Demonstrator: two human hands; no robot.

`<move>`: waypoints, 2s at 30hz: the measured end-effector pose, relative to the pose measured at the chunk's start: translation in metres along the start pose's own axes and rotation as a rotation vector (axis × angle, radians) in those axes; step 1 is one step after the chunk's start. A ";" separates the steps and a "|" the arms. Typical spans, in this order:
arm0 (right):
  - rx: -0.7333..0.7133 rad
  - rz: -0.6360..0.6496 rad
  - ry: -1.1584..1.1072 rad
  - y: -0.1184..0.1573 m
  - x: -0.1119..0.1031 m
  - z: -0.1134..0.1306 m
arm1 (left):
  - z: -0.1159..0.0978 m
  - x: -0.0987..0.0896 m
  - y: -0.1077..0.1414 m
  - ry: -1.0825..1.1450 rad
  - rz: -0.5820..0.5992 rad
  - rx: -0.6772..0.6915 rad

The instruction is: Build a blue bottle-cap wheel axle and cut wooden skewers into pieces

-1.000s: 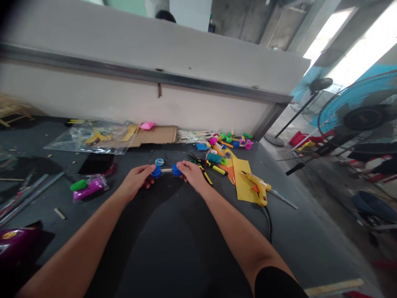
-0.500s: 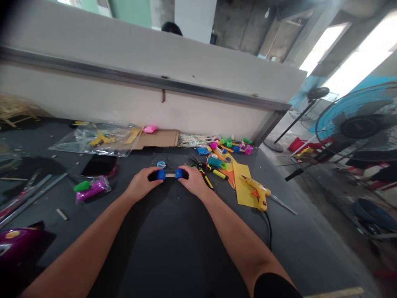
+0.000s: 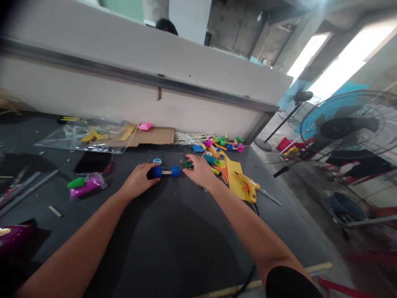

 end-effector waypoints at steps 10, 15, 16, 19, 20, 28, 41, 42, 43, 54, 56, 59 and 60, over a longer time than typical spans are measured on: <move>-0.138 0.149 0.039 -0.014 0.054 0.013 | 0.000 -0.005 0.003 0.093 -0.035 0.015; -0.068 0.065 -0.073 -0.010 0.059 -0.001 | 0.010 0.000 0.001 0.141 -0.008 -0.101; -0.058 0.049 -0.095 -0.009 0.060 -0.004 | 0.011 0.000 0.001 0.140 -0.003 -0.119; -0.041 0.026 -0.146 -0.009 0.064 -0.010 | 0.012 0.000 0.000 0.141 0.007 -0.150; -0.039 0.027 -0.157 -0.009 0.065 -0.012 | 0.013 0.000 0.000 0.145 0.011 -0.156; -0.006 0.037 -0.170 -0.011 0.063 -0.013 | 0.015 0.001 -0.003 0.116 0.043 -0.204; 0.021 0.054 -0.109 -0.013 0.058 -0.009 | 0.011 0.000 -0.002 0.073 0.031 -0.124; 0.025 0.051 -0.110 -0.013 0.058 -0.009 | 0.011 0.000 -0.002 0.073 0.032 -0.124; 0.030 0.048 -0.111 -0.013 0.058 -0.009 | 0.012 0.000 -0.002 0.071 0.034 -0.127; 0.044 0.063 -0.096 -0.013 0.059 -0.009 | 0.013 0.001 -0.004 0.082 0.040 -0.123; 0.041 0.064 -0.084 -0.013 0.059 -0.009 | 0.013 0.000 -0.004 0.088 0.041 -0.127; 0.051 0.065 -0.083 -0.012 0.059 -0.010 | 0.014 0.000 -0.004 0.080 0.050 -0.126; 0.055 0.065 -0.088 -0.012 0.060 -0.011 | 0.014 0.000 -0.004 0.078 0.053 -0.127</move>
Point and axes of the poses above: each hand's wrist, its own y-axis away from the middle knuckle, its own x-axis out of the palm, z = x × y, the point moved 5 cm from there along -y, towards the middle knuckle, and after that the axes turned 4 degrees about z, right-handed, at the moved point
